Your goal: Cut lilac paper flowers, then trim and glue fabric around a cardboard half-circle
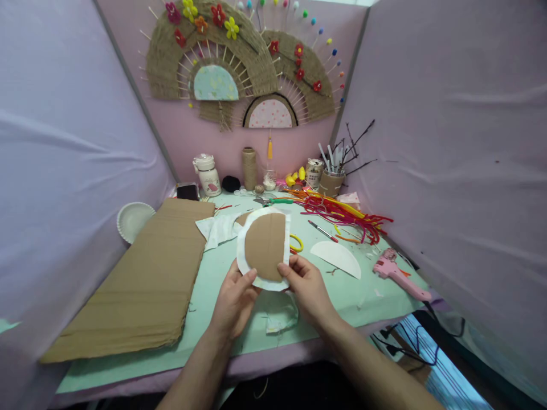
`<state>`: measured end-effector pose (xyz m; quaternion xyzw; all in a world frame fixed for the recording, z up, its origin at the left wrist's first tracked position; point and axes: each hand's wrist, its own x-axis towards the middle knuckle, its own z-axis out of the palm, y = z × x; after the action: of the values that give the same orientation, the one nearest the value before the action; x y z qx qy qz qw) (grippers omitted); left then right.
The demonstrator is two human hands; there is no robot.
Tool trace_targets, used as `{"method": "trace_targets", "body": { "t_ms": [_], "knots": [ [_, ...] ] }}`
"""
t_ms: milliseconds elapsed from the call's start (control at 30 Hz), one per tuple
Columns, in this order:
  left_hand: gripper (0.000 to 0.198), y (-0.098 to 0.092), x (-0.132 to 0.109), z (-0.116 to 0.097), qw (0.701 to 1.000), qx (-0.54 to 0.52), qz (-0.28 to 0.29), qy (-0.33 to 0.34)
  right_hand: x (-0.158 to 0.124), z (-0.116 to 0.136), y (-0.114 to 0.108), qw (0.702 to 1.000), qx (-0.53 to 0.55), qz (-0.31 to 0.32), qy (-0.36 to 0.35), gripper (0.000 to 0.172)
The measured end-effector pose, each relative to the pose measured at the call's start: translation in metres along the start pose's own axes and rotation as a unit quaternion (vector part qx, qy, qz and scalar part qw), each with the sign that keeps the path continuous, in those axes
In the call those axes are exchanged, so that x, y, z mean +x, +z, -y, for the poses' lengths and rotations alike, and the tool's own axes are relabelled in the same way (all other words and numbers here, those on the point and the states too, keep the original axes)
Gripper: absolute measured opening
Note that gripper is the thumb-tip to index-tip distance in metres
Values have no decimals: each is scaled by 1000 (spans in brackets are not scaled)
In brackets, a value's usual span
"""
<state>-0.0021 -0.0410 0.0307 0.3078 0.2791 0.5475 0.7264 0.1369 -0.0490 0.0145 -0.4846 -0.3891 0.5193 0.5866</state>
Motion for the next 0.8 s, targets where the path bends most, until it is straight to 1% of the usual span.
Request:
{"method": "trace_targets", "body": {
  "t_ms": [33,67,167,233,300,367,400,467,533,600,667,800],
  "knots": [
    [58,0,-1,3,1000,-3,3,0,-3,-4,5,1000,18,5,0,23],
    [59,0,-1,6,1000,-1,-6,1,-5,-7,8,999,27,21,3,23],
    [60,-4,0,11,998,14,-52,10,-5,-11,10,997,20,70,12,26],
    [59,-10,1,9,998,29,-58,9,1,-10,4,998,4,60,3,28],
    [57,-18,0,4,998,56,-38,-9,8,-6,-8,1000,2,24,-15,31],
    [53,-25,-3,-2,994,98,-1,-43,14,0,-22,1000,3,9,-29,34],
    [52,-29,-4,-6,991,121,22,-59,15,4,-28,999,-7,19,-32,33],
    [51,-34,-7,-13,981,165,61,-78,14,13,-39,995,-64,62,-34,30],
    [53,-37,-9,-19,974,196,75,-79,11,22,-45,985,-134,100,-45,29],
    [55,-37,-10,-24,970,220,74,-73,6,29,-47,974,-187,103,-80,29],
    [56,-36,-12,-28,966,238,73,-67,2,32,-45,960,-229,95,-130,30],
    [57,-29,-15,-32,964,253,57,-57,-2,34,-40,930,-277,106,-215,29]
  ]
}}
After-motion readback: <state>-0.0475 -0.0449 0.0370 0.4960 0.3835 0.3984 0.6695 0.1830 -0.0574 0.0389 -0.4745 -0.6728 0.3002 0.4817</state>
